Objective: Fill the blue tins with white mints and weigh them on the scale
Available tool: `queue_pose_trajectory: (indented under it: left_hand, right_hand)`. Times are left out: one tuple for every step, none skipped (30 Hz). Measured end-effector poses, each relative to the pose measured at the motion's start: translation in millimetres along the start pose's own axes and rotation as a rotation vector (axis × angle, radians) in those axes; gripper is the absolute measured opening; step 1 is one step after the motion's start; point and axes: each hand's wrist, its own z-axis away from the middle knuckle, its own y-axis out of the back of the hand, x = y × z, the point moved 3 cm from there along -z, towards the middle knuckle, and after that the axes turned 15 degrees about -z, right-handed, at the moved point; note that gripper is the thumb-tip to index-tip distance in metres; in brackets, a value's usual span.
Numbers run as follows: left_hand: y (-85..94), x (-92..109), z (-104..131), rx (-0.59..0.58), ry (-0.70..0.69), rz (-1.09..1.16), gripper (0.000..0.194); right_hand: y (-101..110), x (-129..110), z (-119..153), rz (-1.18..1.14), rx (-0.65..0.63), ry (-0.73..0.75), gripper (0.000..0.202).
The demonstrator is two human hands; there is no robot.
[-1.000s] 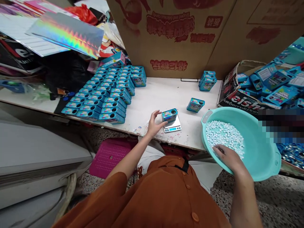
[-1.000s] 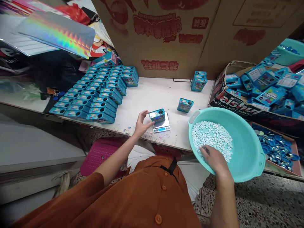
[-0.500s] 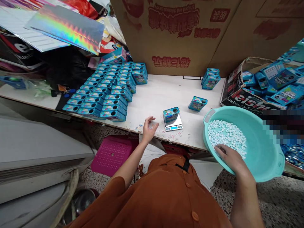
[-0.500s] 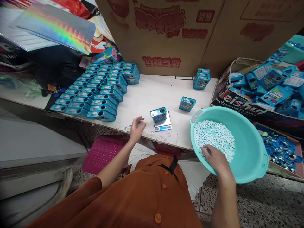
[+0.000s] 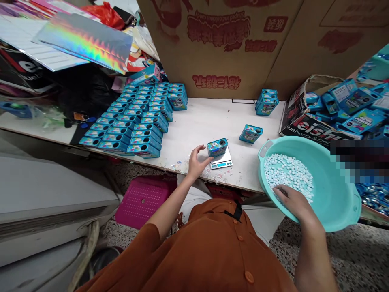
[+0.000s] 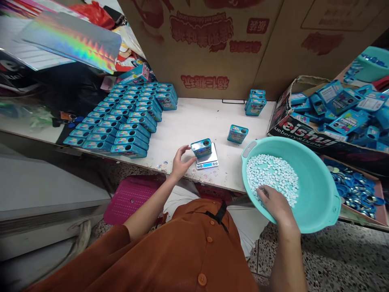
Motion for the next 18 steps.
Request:
queue_pose_trajectory:
  left_hand:
    - [-3.9, 2, -4, -0.012, -0.004, -0.025, 0.061]
    - [-8.1, 4, -7, -0.031, -0.002, -0.05, 0.061]
    - [-12.5, 6, -11, -0.058, 0.003, -0.069, 0.057]
    - [-16.6, 8, -15, -0.091, 0.005, -0.076, 0.05]
    - [-19.9, 13, -18, -0.122, -0.003, -0.073, 0.042]
    - [-21.7, 19, -22, -0.141, -0.023, -0.062, 0.035]
    - [-21.8, 28, -25, -0.145, -0.059, -0.05, 0.03]
    - [-20.1, 40, -28, -0.134, -0.109, -0.042, 0.029]
    - [-16.9, 56, -31, -0.11, -0.172, -0.04, 0.029]
    - [-12.8, 73, -33, -0.082, -0.243, -0.04, 0.031]
    - [-8.8, 93, -34, -0.058, -0.319, -0.037, 0.032]
    - [-5.6, 112, -35, -0.043, -0.394, -0.029, 0.032]
    - [-3.9, 132, -36, -0.038, -0.465, -0.015, 0.033]
    - [-4.4, 149, -37, -0.048, -0.534, -0.004, 0.033]
    - [-7.6, 165, -37, -0.075, -0.602, 0.005, 0.033]
    - [-13.0, 177, -38, -0.114, -0.666, 0.01, 0.033]
    - [-20.1, 187, -39, -0.161, -0.72, 0.008, 0.032]
    - [-28.0, 195, -39, -0.207, -0.759, 0.002, 0.031]
  right_hand:
    - [0, 0, 0, 0.001, -0.001, 0.001, 0.037]
    - [0, 0, 1, 0.001, 0.0, 0.001, 0.037]
    - [-1, 0, 1, 0.003, 0.001, 0.002, 0.037]
    - [-1, 0, 1, 0.004, 0.004, 0.003, 0.037]
    - [-1, 0, 1, 0.003, 0.008, 0.007, 0.036]
    - [-2, 0, 1, 0.0, 0.01, 0.013, 0.036]
    - [-2, 0, 1, -0.005, 0.012, 0.022, 0.036]
    - [-3, 0, 1, -0.011, 0.012, 0.032, 0.036]
    - [-3, -1, 1, -0.017, 0.014, 0.043, 0.035]
    - [-3, -2, 2, -0.023, 0.015, 0.054, 0.035]
    - [-3, -3, 2, -0.028, 0.017, 0.061, 0.035]
    - [-3, -5, 3, -0.035, 0.018, 0.063, 0.035]
    - [-3, -7, 4, -0.043, 0.019, 0.059, 0.036]
    - [-3, -9, 5, -0.046, 0.021, 0.054, 0.036]
    - [-2, -12, 6, -0.041, 0.023, 0.053, 0.036]
    - [-2, -14, 7, -0.028, 0.028, 0.054, 0.036]
    - [-2, -16, 8, -0.012, 0.035, 0.059, 0.035]
    - [-2, -18, 9, 0.003, 0.043, 0.066, 0.034]
